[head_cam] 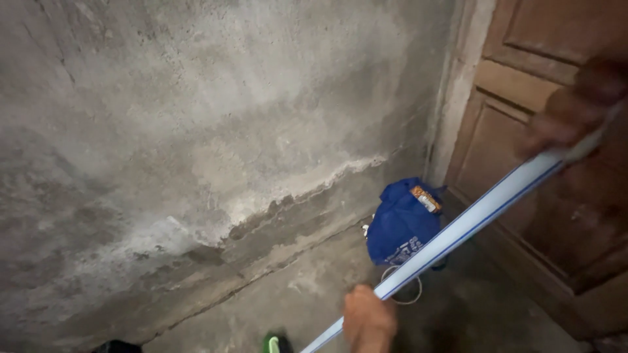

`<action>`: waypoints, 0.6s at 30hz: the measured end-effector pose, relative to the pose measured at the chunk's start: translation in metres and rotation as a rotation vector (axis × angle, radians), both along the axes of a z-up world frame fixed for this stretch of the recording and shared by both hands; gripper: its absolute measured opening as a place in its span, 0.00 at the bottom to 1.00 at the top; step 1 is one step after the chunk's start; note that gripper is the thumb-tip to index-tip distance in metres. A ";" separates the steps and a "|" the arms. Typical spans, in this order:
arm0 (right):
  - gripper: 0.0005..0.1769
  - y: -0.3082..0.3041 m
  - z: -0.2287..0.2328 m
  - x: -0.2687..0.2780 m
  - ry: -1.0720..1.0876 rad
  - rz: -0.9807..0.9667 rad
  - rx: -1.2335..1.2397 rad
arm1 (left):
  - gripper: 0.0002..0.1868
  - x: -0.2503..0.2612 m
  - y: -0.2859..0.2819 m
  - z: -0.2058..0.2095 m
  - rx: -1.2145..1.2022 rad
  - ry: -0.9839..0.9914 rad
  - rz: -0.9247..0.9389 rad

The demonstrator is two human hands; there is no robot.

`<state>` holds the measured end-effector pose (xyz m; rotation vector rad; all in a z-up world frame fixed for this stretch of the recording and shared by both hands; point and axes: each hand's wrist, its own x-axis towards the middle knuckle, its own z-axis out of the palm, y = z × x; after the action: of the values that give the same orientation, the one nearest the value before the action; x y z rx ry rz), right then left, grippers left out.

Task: Sweeping the floor and wall corner with a broom.

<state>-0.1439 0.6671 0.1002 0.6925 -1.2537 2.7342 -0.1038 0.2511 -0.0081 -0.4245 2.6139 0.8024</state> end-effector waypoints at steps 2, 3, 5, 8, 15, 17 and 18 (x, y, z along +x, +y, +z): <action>0.29 -0.032 0.000 -0.021 -0.017 -0.002 -0.002 | 0.12 0.003 -0.011 -0.043 -0.073 0.090 -0.020; 0.30 -0.042 0.000 -0.027 -0.024 -0.003 -0.001 | 0.16 0.004 -0.010 -0.048 -0.083 0.070 -0.029; 0.30 -0.031 0.000 -0.054 -0.029 0.000 0.003 | 0.20 0.003 -0.001 -0.047 -0.092 0.052 -0.033; 0.19 0.023 -0.003 -0.118 0.135 0.344 -0.060 | 0.16 -0.001 0.023 -0.016 -0.035 0.001 -0.032; 0.18 -0.058 0.064 -0.086 -0.132 -0.027 -0.024 | 0.13 -0.012 -0.001 0.013 -0.020 0.005 0.026; 0.18 -0.149 0.089 -0.037 -0.211 -0.137 -0.011 | 0.15 -0.015 -0.038 -0.010 -0.052 -0.042 0.088; 0.18 -0.193 0.098 -0.015 -0.250 -0.192 -0.004 | 0.14 -0.015 -0.061 -0.023 -0.045 0.011 0.156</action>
<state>-0.1588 0.4741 0.1980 0.2189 -1.2822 2.7236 -0.1186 0.1899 -0.0307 -0.6449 2.6380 0.7979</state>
